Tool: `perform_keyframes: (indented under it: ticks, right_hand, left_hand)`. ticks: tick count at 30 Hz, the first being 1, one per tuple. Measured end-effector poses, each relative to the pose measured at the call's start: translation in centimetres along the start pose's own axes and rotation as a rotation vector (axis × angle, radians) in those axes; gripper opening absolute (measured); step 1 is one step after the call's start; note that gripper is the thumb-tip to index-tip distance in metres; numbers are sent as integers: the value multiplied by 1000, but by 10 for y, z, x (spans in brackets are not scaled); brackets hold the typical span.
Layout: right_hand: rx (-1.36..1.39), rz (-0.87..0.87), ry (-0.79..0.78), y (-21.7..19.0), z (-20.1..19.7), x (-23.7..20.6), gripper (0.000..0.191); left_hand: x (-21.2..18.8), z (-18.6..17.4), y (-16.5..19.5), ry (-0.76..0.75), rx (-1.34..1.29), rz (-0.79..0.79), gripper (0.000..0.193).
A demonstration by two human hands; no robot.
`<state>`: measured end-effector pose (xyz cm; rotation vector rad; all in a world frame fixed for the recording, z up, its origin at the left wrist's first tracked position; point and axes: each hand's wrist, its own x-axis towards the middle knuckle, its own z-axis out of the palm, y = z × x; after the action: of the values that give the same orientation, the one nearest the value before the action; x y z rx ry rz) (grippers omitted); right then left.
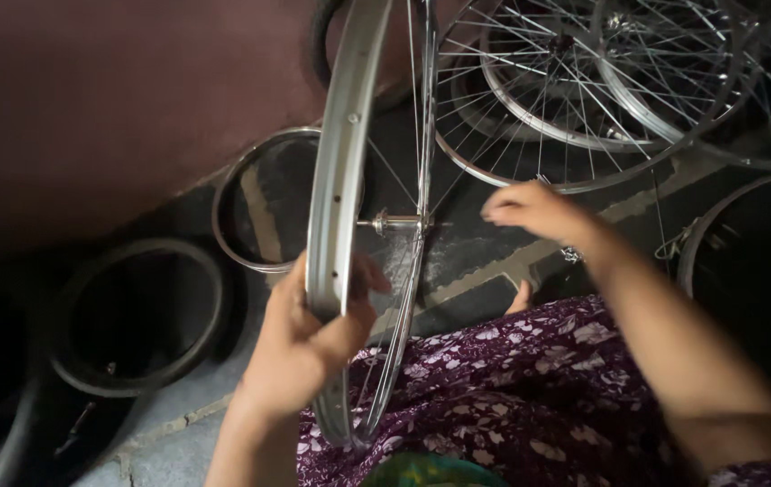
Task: The person inserts bicycle spokes into the hub and rim of a wheel, then secures them by hand. They repeat this process for multiple spokes, rotating the wheel to access different sections.
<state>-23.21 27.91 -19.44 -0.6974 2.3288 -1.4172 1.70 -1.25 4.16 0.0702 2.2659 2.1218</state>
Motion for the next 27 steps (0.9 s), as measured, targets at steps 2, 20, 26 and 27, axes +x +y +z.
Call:
perform_keyframes:
  ticks: [2, 20, 26, 27]
  right_hand:
    - [-194, 128, 57, 54, -26, 3, 24]
    - [-962, 714, -20, 211, 1, 27, 30]
    - [-957, 811, -42, 218, 0, 31, 28]
    - [-951, 785, -52, 214, 0, 29, 26]
  left_hand:
    - [1, 1, -2, -21, -15, -17, 24]
    - [23, -12, -26, 2, 87, -195, 30]
    - [24, -19, -24, 131, 218, -239, 43]
    - [23, -19, -23, 175, 249, -273, 46]
